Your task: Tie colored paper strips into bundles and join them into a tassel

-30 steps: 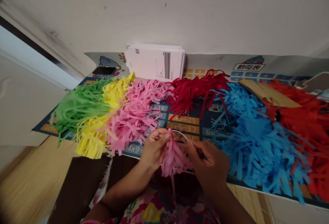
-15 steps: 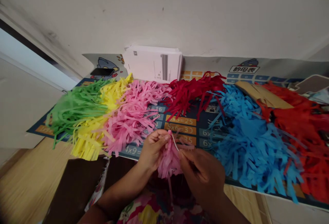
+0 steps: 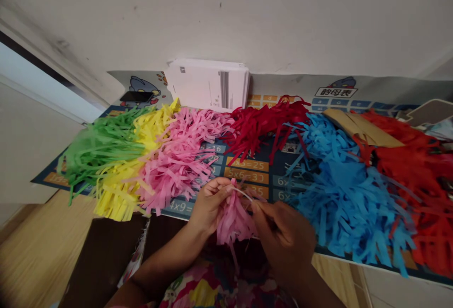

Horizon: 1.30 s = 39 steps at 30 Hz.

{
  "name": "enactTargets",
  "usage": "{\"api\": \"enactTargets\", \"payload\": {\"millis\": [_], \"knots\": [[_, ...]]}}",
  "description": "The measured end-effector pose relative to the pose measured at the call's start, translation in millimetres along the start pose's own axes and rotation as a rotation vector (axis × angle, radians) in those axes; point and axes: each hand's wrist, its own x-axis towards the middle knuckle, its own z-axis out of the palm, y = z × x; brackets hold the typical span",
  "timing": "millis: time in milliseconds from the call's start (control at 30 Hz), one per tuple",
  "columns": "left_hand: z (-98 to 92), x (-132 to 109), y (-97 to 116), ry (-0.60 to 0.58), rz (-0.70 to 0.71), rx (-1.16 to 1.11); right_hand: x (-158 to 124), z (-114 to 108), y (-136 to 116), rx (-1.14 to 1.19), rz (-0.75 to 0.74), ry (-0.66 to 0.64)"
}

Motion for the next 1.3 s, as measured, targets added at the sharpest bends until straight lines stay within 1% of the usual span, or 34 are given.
{"api": "enactTargets", "payload": {"millis": [67,133,333,567,767,867,967,1067,1167,1233,1300], "knots": [[-0.1,0.3,0.1,0.002,0.001,0.002,0.6,0.1,2.1,-0.042,0.019,0.044],[0.4,0.3,0.6,0.002,0.016,0.003,0.8,-0.2,4.3,-0.062,0.024,0.06],[3.1,-1.6,2.8,0.011,0.055,0.026,0.1,2.4,9.0,-0.055,0.083,-0.028],[2.1,-1.6,1.8,-0.004,0.076,0.016,1.0,5.6,11.5,-0.046,0.084,-0.011],[1.9,-1.8,1.2,0.016,0.061,0.023,0.5,5.3,9.8,-0.021,0.112,-0.05],[3.0,-1.3,0.1,0.005,0.055,0.038,-1.2,5.4,9.1,0.038,0.099,-0.059],[5.6,-2.8,0.4,-0.043,0.05,0.056,-0.3,6.9,10.6,0.074,0.122,-0.119],[9.0,-7.6,3.8,-0.136,0.084,0.167,4.2,10.6,13.9,0.137,0.137,-0.219],[9.9,-13.8,7.0,-0.215,0.218,0.439,7.4,13.8,16.9,0.222,0.161,-0.337],[8.6,-17.1,6.7,-0.228,0.314,0.579,6.7,13.7,18.1,0.269,0.202,-0.386],[6.9,-19.8,4.4,-0.219,0.352,0.617,4.0,11.3,18.4,0.312,0.258,-0.389]]}}
